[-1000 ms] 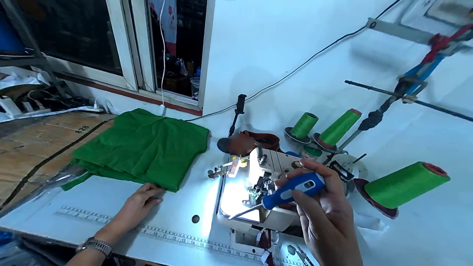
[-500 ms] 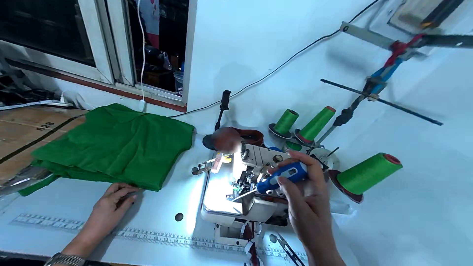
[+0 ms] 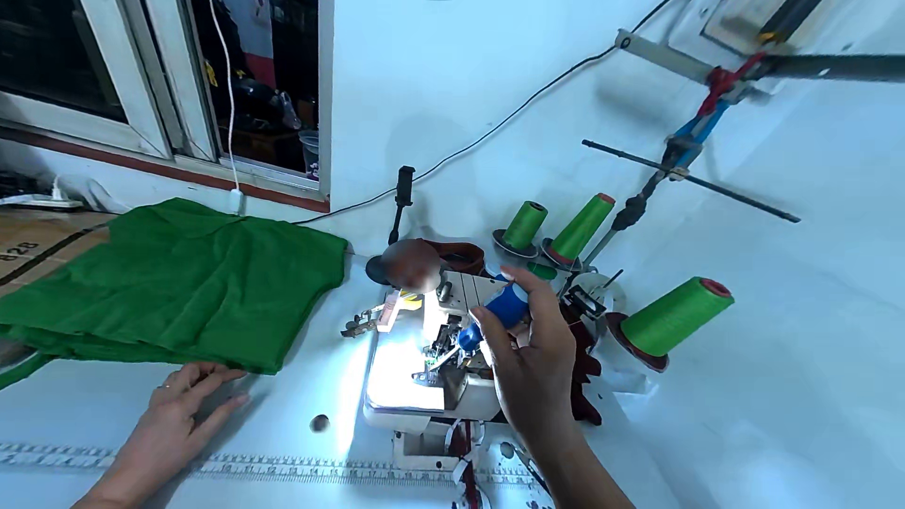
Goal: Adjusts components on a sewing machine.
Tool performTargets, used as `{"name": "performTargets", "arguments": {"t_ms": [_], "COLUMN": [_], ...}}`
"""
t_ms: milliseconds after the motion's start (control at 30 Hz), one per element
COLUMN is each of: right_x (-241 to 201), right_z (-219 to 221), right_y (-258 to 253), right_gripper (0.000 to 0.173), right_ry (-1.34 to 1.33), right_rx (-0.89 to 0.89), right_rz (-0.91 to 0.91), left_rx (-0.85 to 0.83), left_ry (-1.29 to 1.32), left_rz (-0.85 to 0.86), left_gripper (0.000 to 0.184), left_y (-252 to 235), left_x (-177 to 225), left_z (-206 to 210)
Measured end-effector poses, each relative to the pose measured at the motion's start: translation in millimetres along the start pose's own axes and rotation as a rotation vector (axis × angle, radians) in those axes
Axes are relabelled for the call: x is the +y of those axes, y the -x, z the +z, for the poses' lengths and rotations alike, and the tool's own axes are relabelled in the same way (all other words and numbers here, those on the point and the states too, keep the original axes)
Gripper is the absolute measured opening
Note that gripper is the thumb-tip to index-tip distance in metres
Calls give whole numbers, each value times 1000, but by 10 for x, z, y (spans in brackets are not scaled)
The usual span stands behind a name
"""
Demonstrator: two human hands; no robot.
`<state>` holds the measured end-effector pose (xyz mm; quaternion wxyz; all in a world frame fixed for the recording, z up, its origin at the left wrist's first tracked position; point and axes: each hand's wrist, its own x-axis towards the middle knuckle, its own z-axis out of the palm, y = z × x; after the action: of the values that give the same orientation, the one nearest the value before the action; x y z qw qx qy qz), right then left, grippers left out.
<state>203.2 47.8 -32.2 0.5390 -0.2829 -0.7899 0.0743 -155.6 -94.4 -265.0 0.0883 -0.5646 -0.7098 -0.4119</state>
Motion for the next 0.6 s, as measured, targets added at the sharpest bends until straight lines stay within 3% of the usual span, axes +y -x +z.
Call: {"name": "performTargets", "arguments": {"t_ms": [100,333,600], "right_x": [4,23,45], "right_z": [27,84,72], "right_y": [-15,-28,-50], "right_gripper": [45,44,44], "right_ry": [-5,-41,-17], "right_rx": [7,-37,-47], "right_rz": [9,12,21], "left_rx": [-47,-23,13], "left_ry": [-103,-146,-136], "left_rz": [71,-48,-84], "left_gripper": [63,23,24], "left_y": [0,-1,8], "left_x": [-33,-15,-18], "left_z": [52,42,50]}}
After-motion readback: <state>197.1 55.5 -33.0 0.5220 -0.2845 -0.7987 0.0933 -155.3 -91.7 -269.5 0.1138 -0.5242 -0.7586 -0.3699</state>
